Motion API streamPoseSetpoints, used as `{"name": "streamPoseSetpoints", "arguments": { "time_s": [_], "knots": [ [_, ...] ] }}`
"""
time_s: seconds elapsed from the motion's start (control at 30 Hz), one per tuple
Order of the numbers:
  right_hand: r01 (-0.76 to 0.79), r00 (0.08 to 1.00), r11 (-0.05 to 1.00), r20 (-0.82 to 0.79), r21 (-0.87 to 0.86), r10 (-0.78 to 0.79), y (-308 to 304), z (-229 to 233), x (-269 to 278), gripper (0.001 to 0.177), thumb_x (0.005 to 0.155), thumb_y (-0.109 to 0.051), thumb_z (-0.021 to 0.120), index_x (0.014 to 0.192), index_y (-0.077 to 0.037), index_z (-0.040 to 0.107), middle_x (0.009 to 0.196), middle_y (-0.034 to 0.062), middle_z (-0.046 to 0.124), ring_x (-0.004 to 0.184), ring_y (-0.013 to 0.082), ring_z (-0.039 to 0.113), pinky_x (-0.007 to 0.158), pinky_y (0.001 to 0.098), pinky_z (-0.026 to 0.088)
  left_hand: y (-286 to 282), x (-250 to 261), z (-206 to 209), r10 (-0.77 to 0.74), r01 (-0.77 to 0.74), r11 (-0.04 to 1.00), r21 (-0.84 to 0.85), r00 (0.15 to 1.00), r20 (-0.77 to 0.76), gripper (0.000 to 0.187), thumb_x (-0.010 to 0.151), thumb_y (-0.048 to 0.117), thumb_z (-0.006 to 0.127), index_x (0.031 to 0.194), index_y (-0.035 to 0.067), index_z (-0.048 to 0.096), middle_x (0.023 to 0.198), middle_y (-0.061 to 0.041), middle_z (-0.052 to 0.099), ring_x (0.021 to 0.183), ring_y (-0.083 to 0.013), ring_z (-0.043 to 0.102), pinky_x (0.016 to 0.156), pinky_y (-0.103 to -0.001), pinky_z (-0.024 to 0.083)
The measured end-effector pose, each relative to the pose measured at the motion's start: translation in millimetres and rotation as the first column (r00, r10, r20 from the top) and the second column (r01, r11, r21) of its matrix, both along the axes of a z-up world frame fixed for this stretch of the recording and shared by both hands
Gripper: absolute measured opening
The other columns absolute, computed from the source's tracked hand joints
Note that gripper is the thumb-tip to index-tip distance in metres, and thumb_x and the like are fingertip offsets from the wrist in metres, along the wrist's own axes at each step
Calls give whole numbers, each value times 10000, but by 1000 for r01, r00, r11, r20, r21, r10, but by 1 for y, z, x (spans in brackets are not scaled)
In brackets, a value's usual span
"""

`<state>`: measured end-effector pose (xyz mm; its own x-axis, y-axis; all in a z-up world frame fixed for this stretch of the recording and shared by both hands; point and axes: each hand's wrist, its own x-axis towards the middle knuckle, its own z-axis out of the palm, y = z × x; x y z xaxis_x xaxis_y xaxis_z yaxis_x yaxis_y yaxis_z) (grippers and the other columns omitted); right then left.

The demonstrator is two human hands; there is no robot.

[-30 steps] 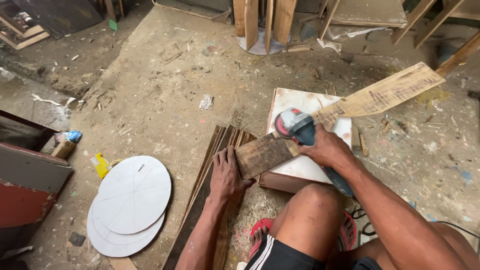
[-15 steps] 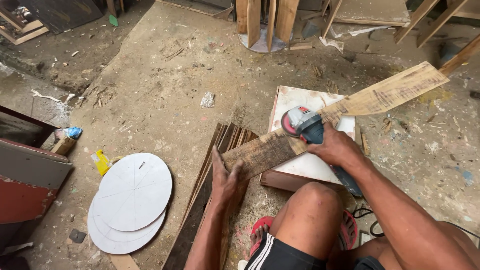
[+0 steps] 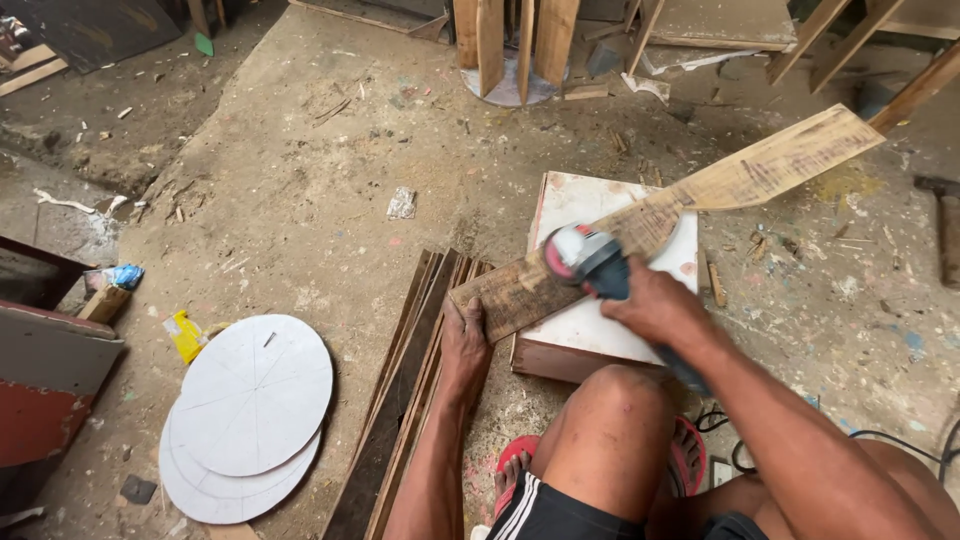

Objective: Sanding the edges of a curved wooden board using an angle grinder

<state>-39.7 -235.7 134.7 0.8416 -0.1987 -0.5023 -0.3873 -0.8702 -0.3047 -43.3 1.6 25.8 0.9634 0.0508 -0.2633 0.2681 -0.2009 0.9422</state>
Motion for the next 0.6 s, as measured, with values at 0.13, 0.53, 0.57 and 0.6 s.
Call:
{"name": "streamPoseSetpoints", "arguments": {
  "time_s": [0.13, 0.53, 0.57, 0.6],
  "knots": [
    [121, 992, 989, 46, -89, -118, -57, -37, 23, 741, 792, -534, 683, 1306, -39, 482, 1182, 371, 691, 1164, 511, 660, 980, 598, 512, -8, 18, -13, -54, 61, 996, 66, 994, -99, 898, 1023, 645, 384, 1577, -53, 272, 1593, -326, 325, 1513, -411, 290, 1279, -492, 196],
    [132, 991, 991, 8, -30, -132, -9, -3, 17, 707, 803, -512, 699, 1291, -51, 479, 1205, 369, 678, 1194, 503, 643, 1024, 597, 497, -33, 31, -54, 7, 12, 990, 137, 991, -137, 895, 1021, 721, 235, 1588, 35, 324, 1506, -324, 462, 1426, -467, 425, 1211, -525, 330],
    [134, 991, 990, 3, -33, -134, -29, -19, 19, 707, 803, -512, 699, 1291, -51, 479, 1205, 369, 678, 1194, 503, 643, 1024, 597, 497, -31, 30, -57, 5, 14, 991, 134, 990, -142, 895, 1021, 721, 235, 1588, 35, 324, 1506, -324, 462, 1426, -467, 425, 1211, -525, 330],
    [162, 986, 985, 43, -57, -159, -50, -34, 21, 734, 784, -526, 704, 1292, -46, 481, 1184, 370, 683, 1177, 506, 649, 1001, 596, 504, -29, 30, -60, 15, 0, 990, 142, 995, -103, 873, 1027, 700, 236, 1588, 36, 323, 1515, -319, 453, 1417, -469, 432, 1204, -527, 341]
  ]
}}
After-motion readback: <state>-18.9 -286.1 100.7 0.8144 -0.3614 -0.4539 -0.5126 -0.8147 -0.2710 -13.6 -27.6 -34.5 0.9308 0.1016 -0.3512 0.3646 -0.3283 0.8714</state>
